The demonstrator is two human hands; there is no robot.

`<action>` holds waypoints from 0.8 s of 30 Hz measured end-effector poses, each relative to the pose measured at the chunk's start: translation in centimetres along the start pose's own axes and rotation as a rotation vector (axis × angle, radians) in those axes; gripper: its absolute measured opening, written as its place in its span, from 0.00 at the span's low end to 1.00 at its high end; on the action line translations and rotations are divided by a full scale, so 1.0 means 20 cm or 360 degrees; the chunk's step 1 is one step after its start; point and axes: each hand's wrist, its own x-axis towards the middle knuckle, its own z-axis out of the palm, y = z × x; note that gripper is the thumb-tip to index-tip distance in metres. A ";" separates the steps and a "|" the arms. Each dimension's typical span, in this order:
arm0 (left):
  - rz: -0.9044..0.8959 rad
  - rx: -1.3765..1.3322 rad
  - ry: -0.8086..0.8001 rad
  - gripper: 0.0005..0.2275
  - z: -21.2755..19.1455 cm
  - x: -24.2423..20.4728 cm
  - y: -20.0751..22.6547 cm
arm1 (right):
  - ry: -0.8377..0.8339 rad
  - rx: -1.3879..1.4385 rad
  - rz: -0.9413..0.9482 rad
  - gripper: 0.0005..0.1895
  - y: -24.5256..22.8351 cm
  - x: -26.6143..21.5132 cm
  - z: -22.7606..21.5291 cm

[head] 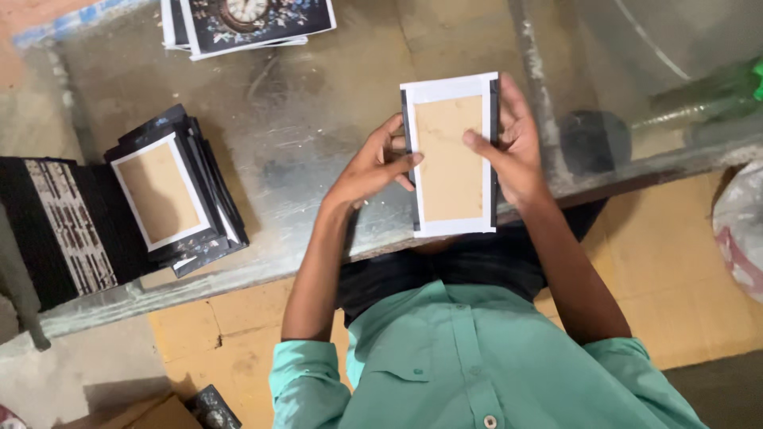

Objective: The person places a white mat board onto a black frame base, presses the edges to secure it, and then places a printed photo on top. They repeat this process with multiple frames, stacking the completed units on the table.

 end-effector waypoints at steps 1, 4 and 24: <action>0.0060 -0.0004 0.0061 0.21 0.00 0.01 0.00 | 0.0060 0.0064 0.0165 0.28 0.02 0.04 -0.02; 0.0182 -0.0188 0.0225 0.17 0.04 0.03 -0.03 | 0.0201 0.0119 0.0531 0.22 0.06 0.11 -0.07; 0.0230 -0.0543 0.0626 0.06 -0.04 0.18 -0.08 | -0.0104 -0.0206 0.0739 0.09 -0.09 0.26 -0.11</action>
